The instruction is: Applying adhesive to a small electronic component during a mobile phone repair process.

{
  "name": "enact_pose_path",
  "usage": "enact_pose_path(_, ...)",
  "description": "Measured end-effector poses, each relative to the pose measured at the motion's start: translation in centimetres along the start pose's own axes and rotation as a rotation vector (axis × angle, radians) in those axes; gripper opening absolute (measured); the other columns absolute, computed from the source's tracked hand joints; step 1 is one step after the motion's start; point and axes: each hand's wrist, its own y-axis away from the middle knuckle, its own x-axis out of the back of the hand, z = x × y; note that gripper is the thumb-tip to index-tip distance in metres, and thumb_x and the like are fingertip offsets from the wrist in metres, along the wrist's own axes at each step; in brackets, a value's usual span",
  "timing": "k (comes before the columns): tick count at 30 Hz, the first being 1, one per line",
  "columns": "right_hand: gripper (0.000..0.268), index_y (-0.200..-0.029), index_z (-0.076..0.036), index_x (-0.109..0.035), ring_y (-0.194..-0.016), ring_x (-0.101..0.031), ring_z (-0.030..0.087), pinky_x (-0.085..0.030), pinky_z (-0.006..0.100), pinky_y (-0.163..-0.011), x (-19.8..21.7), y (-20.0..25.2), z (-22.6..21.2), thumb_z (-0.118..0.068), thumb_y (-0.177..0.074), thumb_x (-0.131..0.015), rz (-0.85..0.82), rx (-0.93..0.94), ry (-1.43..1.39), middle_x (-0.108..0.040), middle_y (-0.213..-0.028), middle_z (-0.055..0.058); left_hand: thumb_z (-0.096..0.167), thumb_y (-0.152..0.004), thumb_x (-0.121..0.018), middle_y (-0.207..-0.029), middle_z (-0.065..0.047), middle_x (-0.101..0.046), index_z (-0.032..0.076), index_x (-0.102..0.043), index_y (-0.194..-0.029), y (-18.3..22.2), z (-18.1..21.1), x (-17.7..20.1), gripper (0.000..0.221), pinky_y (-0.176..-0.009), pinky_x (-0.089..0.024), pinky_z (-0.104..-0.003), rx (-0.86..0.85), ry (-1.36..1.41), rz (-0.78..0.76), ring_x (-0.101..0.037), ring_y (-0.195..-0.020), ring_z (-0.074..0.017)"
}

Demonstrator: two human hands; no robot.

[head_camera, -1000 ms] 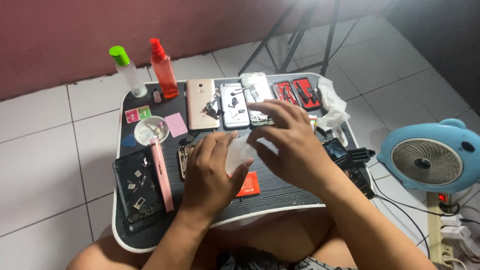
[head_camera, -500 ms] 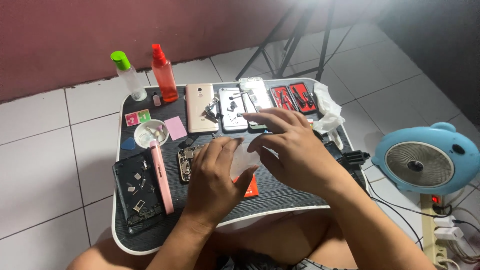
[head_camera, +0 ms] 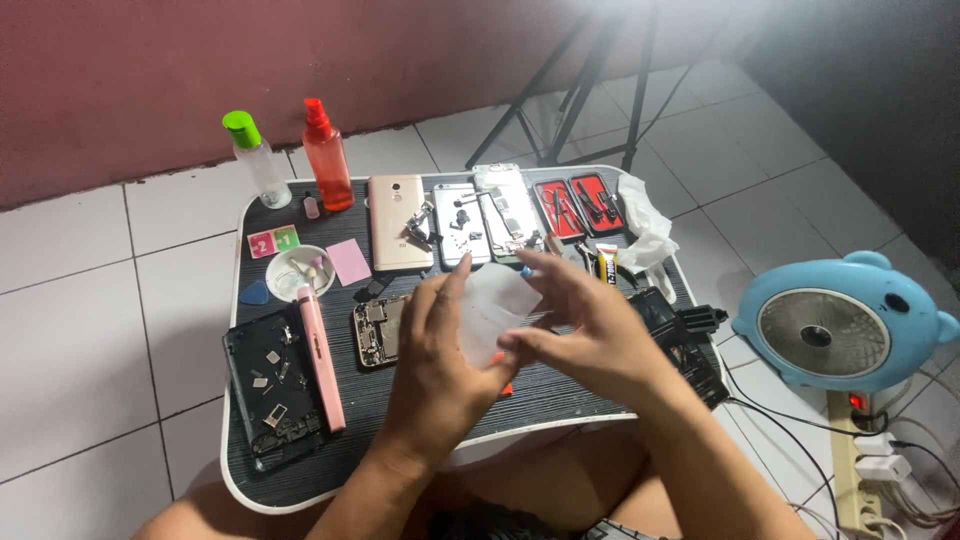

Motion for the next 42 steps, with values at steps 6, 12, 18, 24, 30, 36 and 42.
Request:
enact_pose_path(6, 0.015, -0.098, 0.013, -0.074, -0.077, -0.074, 0.022, -0.061, 0.029, -0.074, -0.3, 0.9, 4.8, 0.005, -0.086, -0.07, 0.276, -0.16, -0.23, -0.079, -0.089, 0.021, 0.012, -0.078, -0.072, -0.127, -0.018, -0.062, -0.003, -0.02, -0.155, -0.1, 1.8, 1.1, 0.095, -0.074, -0.067, -0.028, 0.243, 0.336, -0.191, -0.075, -0.098, -0.0238)
enact_pose_path(12, 0.026, -0.112, 0.011, -0.074, -0.076, -0.073, 0.017, -0.06, 0.024, -0.069, 0.6, 1.6, 4.4, 0.004, -0.087, -0.072, 0.196, -0.188, -0.241, -0.079, -0.092, 0.019, 0.018, -0.089, -0.073, -0.085, -0.005, -0.072, 0.005, -0.074, -0.12, -1.3, 1.8, 1.4, 0.033, -0.051, -0.052, -0.022, 0.761, 0.494, -0.239, -0.063, -0.065, -0.0096)
enact_pose_path(18, 0.029, -0.12, 0.001, -0.071, -0.08, -0.071, 0.017, -0.061, 0.026, -0.069, 1.3, 2.3, 5.3, 0.0, -0.092, -0.066, 0.17, -0.105, -0.239, -0.076, -0.093, 0.017, -0.002, -0.092, -0.065, -0.089, -0.007, -0.061, 0.003, -0.075, -0.117, -1.0, 0.4, 1.2, 0.027, -0.056, -0.052, -0.024, 0.784, 0.709, -0.264, -0.058, -0.071, -0.0124)
enact_pose_path(24, 0.031, -0.104, 0.004, -0.076, -0.078, -0.071, 0.016, -0.059, 0.025, -0.071, 1.4, 2.9, 5.3, 0.009, -0.083, -0.053, 0.205, -0.077, -0.038, -0.079, -0.094, 0.015, 0.013, -0.091, -0.046, -0.097, -0.022, -0.069, -0.004, -0.061, -0.132, -1.2, 0.4, 1.5, 0.047, -0.055, -0.055, -0.03, 0.731, 0.944, -0.268, -0.064, -0.079, -0.024)
enact_pose_path(30, 0.025, -0.089, 0.001, -0.078, -0.069, -0.067, 0.024, -0.058, 0.04, -0.064, 0.9, 3.1, 3.4, 0.007, -0.083, -0.055, 0.157, -0.038, 0.056, -0.077, -0.074, 0.021, 0.019, -0.088, -0.075, -0.093, -0.017, -0.075, 0.001, -0.071, -0.123, -0.3, -0.2, 0.5, 0.039, -0.055, -0.065, -0.035, 0.734, 0.708, -0.233, -0.069, -0.08, -0.0202)
enact_pose_path(36, 0.011, -0.099, 0.001, -0.06, -0.077, -0.06, 0.018, -0.049, 0.033, -0.065, 1.3, 3.8, 7.9, -0.006, -0.092, -0.063, 0.23, 0.02, -0.199, -0.071, -0.085, 0.017, 0.013, -0.082, -0.079, -0.098, -0.016, -0.082, 0.007, -0.078, -0.115, -0.4, 0.9, 0.7, 0.033, -0.059, -0.066, -0.034, 0.726, 0.542, -0.241, -0.076, -0.083, -0.0206)
enact_pose_path(42, 0.029, -0.113, 0.002, -0.069, -0.077, -0.072, 0.015, -0.06, 0.026, -0.068, 0.3, 3.8, 4.6, 0.005, -0.085, -0.075, 0.288, -0.142, -0.178, -0.076, -0.086, 0.013, -0.004, -0.081, -0.077, -0.087, -0.014, -0.079, -0.003, -0.077, -0.113, -0.4, 0.3, 0.4, 0.032, -0.058, -0.054, -0.024, 0.746, 0.729, -0.256, -0.069, -0.07, -0.0161)
